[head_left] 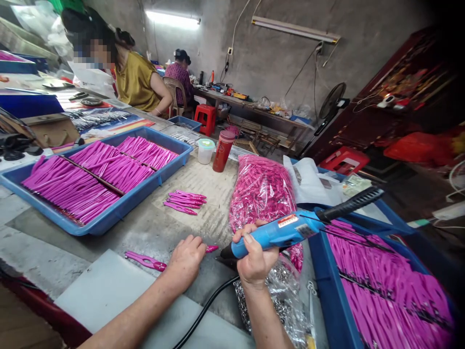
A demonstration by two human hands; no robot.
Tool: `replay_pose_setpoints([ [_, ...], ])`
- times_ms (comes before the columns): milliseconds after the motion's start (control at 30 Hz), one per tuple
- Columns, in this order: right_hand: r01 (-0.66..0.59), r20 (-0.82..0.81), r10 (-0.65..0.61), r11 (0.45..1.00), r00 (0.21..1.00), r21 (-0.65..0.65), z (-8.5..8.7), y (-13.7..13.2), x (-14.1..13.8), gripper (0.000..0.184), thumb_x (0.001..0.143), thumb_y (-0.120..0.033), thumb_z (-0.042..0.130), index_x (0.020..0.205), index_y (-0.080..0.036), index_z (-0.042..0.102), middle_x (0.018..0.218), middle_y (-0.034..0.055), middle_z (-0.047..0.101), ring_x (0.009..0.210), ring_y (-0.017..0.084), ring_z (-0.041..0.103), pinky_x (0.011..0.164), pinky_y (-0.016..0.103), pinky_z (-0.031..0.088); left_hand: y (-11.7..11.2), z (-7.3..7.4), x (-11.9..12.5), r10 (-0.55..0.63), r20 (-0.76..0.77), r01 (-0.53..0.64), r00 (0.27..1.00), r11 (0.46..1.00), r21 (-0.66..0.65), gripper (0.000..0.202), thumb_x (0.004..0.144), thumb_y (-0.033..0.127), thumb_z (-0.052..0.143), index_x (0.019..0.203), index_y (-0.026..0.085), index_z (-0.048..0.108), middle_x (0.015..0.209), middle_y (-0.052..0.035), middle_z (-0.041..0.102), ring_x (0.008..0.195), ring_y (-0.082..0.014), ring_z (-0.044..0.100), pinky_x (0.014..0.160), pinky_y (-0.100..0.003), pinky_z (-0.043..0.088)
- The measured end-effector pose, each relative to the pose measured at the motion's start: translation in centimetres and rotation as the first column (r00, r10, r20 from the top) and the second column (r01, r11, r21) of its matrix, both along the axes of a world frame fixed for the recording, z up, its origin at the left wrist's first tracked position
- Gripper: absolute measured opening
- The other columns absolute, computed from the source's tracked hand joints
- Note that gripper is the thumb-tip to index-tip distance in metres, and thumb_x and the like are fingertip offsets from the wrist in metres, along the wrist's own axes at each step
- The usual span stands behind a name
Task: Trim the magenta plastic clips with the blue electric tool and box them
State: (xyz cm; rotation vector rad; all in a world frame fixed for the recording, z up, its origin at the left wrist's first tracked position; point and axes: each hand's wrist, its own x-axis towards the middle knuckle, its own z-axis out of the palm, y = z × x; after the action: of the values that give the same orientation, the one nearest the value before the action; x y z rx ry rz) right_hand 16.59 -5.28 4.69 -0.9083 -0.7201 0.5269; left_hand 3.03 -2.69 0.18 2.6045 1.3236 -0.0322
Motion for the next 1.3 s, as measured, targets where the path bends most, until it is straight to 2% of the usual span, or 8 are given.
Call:
replay_pose_setpoints([
  [133, -0.008, -0.024, 0.008, 1.0, 1.0, -0.003, -0.2, -0.1, 0.2, 0.036, 0.069, -0.026, 0.06, 0.096, -0.016, 0.039, 0.067, -0.0038, 0.048, 0.048, 0.011, 0.053, 0.05, 0.026, 0.043, 0.1, 0.2, 0.1, 0.012, 0.0, -0.012, 1.0, 1.0, -0.013, 0.024, 0.09, 0.019, 0.037, 0.091, 0.019, 0.061, 0.091, -0.0041, 0.057, 0.089, -0.0195, 0.048, 0.072, -0.03, 0.037],
  [467, 0.009, -0.012, -0.009, 1.0, 1.0, -0.006, -0.2, -0.2, 0.5, 0.035, 0.07, -0.026, 0.059, 0.095, -0.015, 0.038, 0.067, -0.0034, 0.049, 0.048, 0.011, 0.053, 0.051, 0.026, 0.042, 0.3, 0.1, -0.3, 0.063, 0.177, -0.071, 0.982, 0.997, 0.039, 0.027, 0.089, 0.018, 0.039, 0.073, 0.015, 0.06, 0.076, -0.004, 0.055, 0.074, -0.0154, 0.049, 0.067, -0.026, 0.037],
  [733, 0.015, -0.029, -0.015, 1.0, 0.999, -0.015, -0.3, -0.2, 0.5, 0.036, 0.069, -0.027, 0.06, 0.094, -0.016, 0.036, 0.066, -0.0035, 0.05, 0.047, 0.012, 0.053, 0.05, 0.026, 0.042, 0.1, -1.0, -0.4, -0.039, 0.128, 0.024, 0.991, 0.993, 0.12, 0.026, 0.089, 0.015, 0.037, 0.077, 0.016, 0.06, 0.077, -0.0043, 0.054, 0.075, -0.0164, 0.044, 0.066, -0.027, 0.033],
  [900, 0.008, -0.04, -0.009, 1.0, 0.999, -0.016, -0.5, -0.2, 0.5, 0.035, 0.069, -0.026, 0.06, 0.094, -0.016, 0.038, 0.066, -0.0031, 0.05, 0.047, 0.012, 0.053, 0.05, 0.026, 0.042, 0.1, -1.0, -0.4, -0.07, 0.076, 0.06, 0.995, 0.991, 0.121, 0.024, 0.089, 0.015, 0.037, 0.082, 0.016, 0.06, 0.081, -0.0047, 0.054, 0.079, -0.0176, 0.044, 0.067, -0.029, 0.033],
  [1067, 0.003, -0.053, -0.004, 1.0, 0.999, -0.018, -0.7, -0.2, 0.6, 0.036, 0.068, -0.026, 0.06, 0.095, -0.016, 0.038, 0.066, -0.0032, 0.05, 0.048, 0.011, 0.053, 0.049, 0.025, 0.042, 0.1, -0.5, -0.1, -0.049, 0.066, 0.043, 0.997, 0.995, 0.088, 0.023, 0.089, 0.014, 0.039, 0.083, 0.016, 0.061, 0.081, -0.0047, 0.054, 0.079, -0.0168, 0.045, 0.066, -0.029, 0.034],
  [1300, 0.01, -0.034, -0.011, 1.0, 0.999, -0.017, -0.2, 0.1, 0.4, 0.035, 0.068, -0.027, 0.06, 0.092, -0.015, 0.038, 0.064, -0.0036, 0.049, 0.046, 0.011, 0.052, 0.049, 0.025, 0.042, 0.2, -0.1, 0.1, 0.001, 0.065, -0.003, 0.998, 1.0, 0.029, 0.025, 0.09, 0.019, 0.038, 0.082, 0.017, 0.062, 0.083, -0.0044, 0.055, 0.08, -0.0164, 0.045, 0.067, -0.029, 0.034],
])
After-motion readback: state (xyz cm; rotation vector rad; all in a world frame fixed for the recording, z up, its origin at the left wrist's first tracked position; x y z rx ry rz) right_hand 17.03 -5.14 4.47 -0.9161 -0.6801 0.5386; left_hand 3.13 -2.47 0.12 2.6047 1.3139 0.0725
